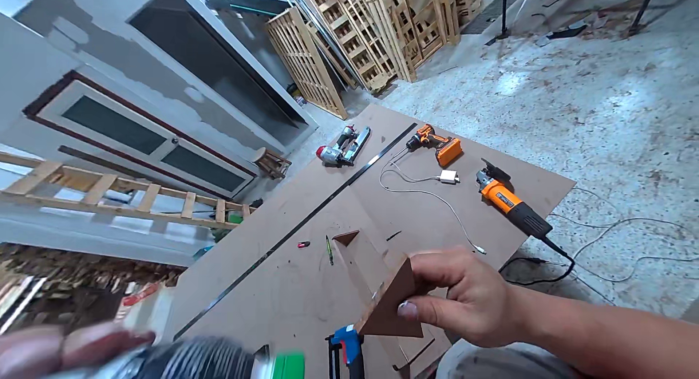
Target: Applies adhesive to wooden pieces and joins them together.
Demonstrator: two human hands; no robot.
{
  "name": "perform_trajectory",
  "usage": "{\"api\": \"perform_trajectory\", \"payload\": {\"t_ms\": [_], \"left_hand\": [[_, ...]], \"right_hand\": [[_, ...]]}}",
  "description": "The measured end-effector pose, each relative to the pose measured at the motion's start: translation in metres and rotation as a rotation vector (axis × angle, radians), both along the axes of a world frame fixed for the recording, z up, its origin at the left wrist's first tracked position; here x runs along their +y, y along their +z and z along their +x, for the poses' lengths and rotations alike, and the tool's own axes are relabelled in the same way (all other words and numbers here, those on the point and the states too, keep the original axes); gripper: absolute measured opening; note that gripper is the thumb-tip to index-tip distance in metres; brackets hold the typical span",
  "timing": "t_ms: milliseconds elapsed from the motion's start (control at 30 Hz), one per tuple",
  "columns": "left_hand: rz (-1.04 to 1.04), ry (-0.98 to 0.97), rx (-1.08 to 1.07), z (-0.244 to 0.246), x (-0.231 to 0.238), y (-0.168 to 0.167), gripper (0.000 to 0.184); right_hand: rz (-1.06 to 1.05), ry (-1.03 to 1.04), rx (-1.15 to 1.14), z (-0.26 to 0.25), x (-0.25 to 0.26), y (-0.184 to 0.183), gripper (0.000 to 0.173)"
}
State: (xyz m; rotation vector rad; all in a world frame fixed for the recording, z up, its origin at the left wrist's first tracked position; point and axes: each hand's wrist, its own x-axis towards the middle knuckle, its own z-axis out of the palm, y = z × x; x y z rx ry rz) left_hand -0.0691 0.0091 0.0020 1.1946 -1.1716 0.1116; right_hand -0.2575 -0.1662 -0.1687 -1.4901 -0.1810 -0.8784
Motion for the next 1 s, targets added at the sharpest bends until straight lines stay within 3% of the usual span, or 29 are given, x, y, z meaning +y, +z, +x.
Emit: {"api": "perform_trajectory", "payload": {"t_ms": [100, 200, 433, 1000], "left_hand": [[-0.113, -0.021, 0.039, 0.017, -0.012, -0.012, 0.023], [-0.081, -0.225, 0.218, 0.02, -0.026, -0.019, 0.037], [-0.175, -0.365, 0.46, 0.017, -0.072, -0.035, 0.041], [-0.23, -0.406, 0.541, -0.004, -0.084, -0.048, 0.041]], "right_hand": [[-0.007, 0.005, 0.005, 0.002, 0.002, 0.0, 0.022], [-0.048, 0.006, 0.039, 0.002, 0.004, 0.002, 0.022], [-0.111, 0.038, 0.077, 0.0, 0.004, 0.009, 0.024], [-0.072, 0.031, 0.06, -0.008, 0.001, 0.01, 0.023]]}}
